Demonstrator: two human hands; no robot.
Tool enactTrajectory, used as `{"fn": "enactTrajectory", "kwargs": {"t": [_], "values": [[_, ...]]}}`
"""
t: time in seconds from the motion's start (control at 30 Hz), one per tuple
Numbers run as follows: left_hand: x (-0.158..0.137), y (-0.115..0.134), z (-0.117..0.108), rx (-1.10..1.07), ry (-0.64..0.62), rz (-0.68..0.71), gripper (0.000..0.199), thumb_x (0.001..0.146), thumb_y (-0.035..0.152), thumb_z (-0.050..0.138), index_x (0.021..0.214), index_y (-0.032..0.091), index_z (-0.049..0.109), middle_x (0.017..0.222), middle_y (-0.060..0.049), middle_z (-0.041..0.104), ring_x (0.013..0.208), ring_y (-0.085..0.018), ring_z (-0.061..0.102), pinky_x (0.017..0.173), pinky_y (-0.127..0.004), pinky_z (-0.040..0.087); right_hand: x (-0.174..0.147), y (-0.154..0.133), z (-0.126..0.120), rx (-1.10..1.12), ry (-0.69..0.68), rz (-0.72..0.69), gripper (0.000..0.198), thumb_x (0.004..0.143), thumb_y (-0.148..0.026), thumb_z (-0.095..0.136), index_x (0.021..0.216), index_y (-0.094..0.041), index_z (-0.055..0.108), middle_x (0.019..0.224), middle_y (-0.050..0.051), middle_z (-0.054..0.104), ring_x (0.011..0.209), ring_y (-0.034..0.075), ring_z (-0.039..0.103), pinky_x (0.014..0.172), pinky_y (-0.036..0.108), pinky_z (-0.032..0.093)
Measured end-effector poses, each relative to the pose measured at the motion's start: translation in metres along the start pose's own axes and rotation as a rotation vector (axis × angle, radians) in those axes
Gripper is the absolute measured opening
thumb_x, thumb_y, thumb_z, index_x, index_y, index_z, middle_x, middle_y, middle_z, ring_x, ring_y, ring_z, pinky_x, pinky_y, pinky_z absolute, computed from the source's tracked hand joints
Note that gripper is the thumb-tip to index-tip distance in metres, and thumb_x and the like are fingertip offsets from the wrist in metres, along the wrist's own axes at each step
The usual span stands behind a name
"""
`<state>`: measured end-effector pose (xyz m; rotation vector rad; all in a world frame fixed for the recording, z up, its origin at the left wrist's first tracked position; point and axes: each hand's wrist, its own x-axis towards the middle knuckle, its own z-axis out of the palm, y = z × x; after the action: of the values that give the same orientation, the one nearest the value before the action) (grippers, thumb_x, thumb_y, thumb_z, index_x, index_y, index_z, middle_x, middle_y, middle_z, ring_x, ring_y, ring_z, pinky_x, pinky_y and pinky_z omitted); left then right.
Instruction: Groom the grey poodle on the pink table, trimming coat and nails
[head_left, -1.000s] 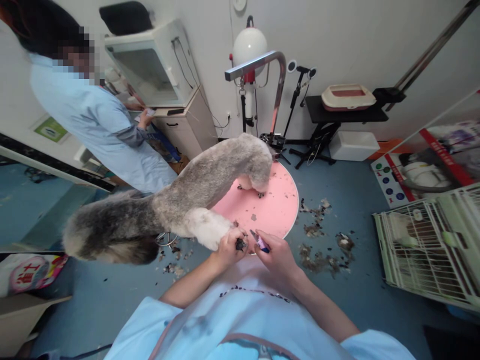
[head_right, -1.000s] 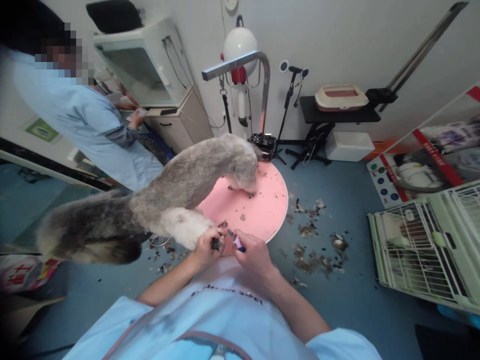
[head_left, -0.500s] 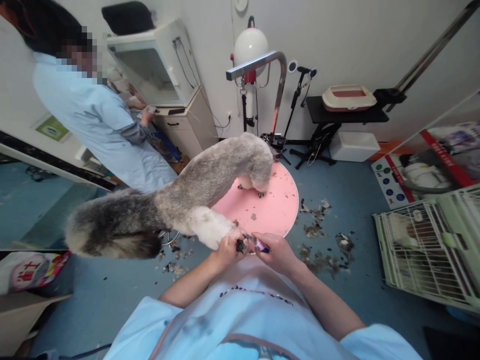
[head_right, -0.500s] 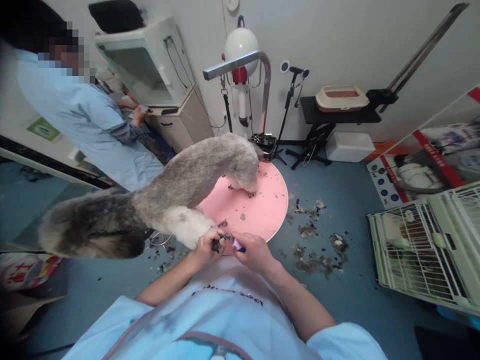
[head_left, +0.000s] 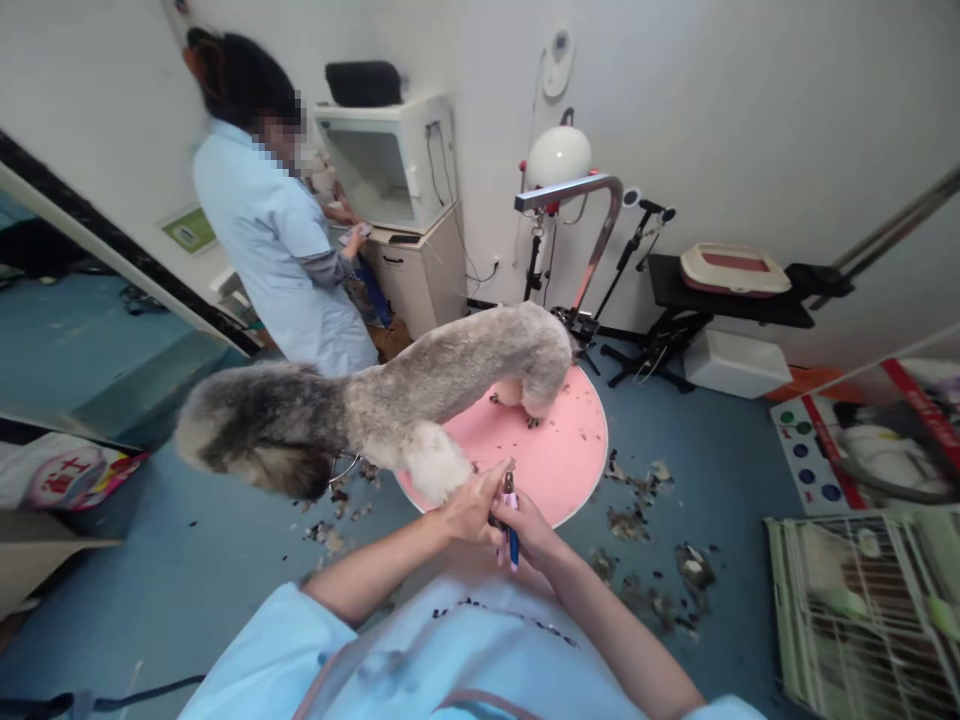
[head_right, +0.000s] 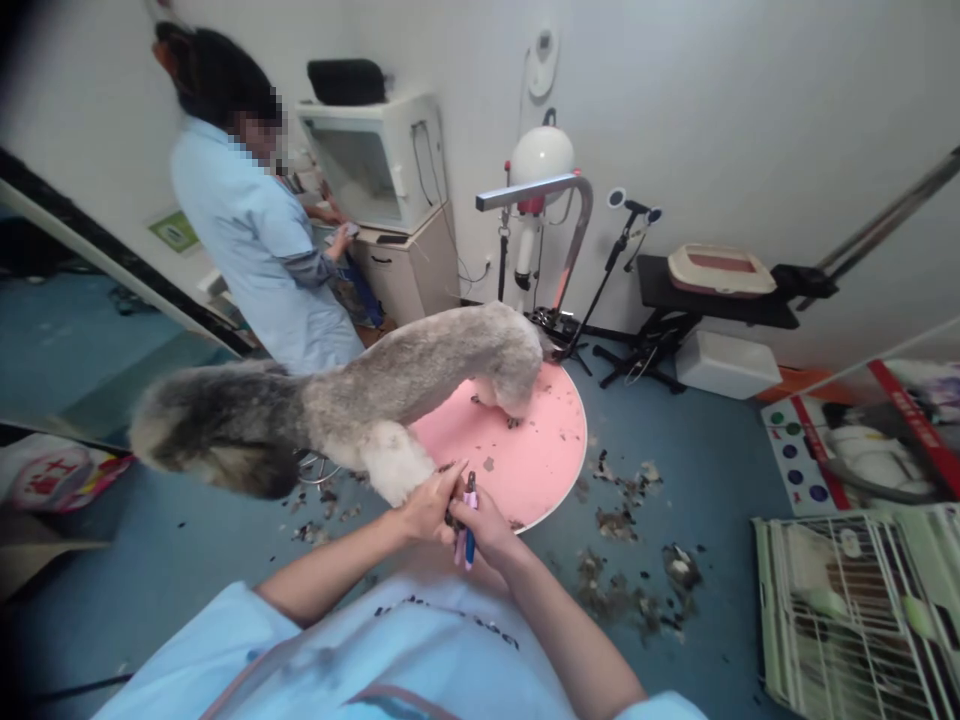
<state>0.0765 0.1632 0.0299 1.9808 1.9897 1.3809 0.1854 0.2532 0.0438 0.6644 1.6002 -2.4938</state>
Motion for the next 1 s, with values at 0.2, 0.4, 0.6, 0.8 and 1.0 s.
{"fn": "enactTrajectory", "kwargs": {"t": [0.2, 0.4, 0.6, 0.8, 1.0], "values": [[-0.034, 0.03, -0.011, 0.112, 0.265, -0.34, 0.032, 0.094, 0.032, 0.038, 0.087, 0.014, 0.064, 0.084, -0.01, 0.062, 0.081, -0.019, 0.056, 0.073, -0.03, 0.044, 0.022, 0.022, -0.022, -0.035, 0.143, -0.165, 0.028, 0.07, -0.034, 0.065, 0.081, -0.022, 0.042, 0.059, -0.008, 0.048, 0.048, 0.008, 0.045, 0.045, 0.02, 0.04], [-0.063, 0.027, 0.04, -0.396, 0.399, -1.064, 0.03, 0.082, 0.043, 0.055, 0.077, 0.013, 0.06, 0.067, -0.003, 0.059, 0.062, -0.016, 0.053, 0.058, -0.026, 0.041, 0.026, 0.033, -0.04, -0.331, 0.138, -0.289, 0.019, 0.076, -0.03, 0.056, 0.084, -0.022, 0.041, 0.065, -0.007, 0.046, 0.055, 0.01, 0.045, 0.053, 0.023, 0.04], [-0.009, 0.025, 0.072, -0.685, 0.805, -1.101, 0.025, 0.068, 0.032, 0.068, 0.083, 0.013, 0.061, 0.082, -0.005, 0.067, 0.078, -0.018, 0.061, 0.075, -0.028, 0.048, 0.027, 0.055, -0.056, -0.66, 0.166, -0.385, 0.012, 0.081, -0.03, 0.05, 0.087, -0.022, 0.043, 0.069, -0.004, 0.049, 0.061, 0.014, 0.047, 0.057, 0.026, 0.039], [0.007, 0.026, 0.082, -0.813, 1.089, -1.247, 0.028, 0.059, 0.032, 0.068, 0.074, 0.015, 0.053, 0.064, 0.002, 0.059, 0.058, -0.012, 0.055, 0.058, -0.024, 0.045, 0.023, 0.057, -0.064, -0.84, 0.124, -0.401, 0.012, 0.081, -0.029, 0.047, 0.091, -0.022, 0.045, 0.07, -0.001, 0.057, 0.061, 0.017, 0.054, 0.056, 0.027, 0.038], [-0.006, 0.006, 0.093, -0.524, 1.056, -1.275, 0.031, 0.07, 0.046, 0.059, 0.074, 0.016, 0.054, 0.061, 0.0, 0.056, 0.055, -0.014, 0.053, 0.056, -0.026, 0.045, 0.025, 0.045, -0.069, -0.746, -0.044, -0.41, 0.015, 0.08, -0.024, 0.05, 0.094, -0.022, 0.046, 0.075, 0.0, 0.06, 0.065, 0.017, 0.057, 0.059, 0.027, 0.042]]}}
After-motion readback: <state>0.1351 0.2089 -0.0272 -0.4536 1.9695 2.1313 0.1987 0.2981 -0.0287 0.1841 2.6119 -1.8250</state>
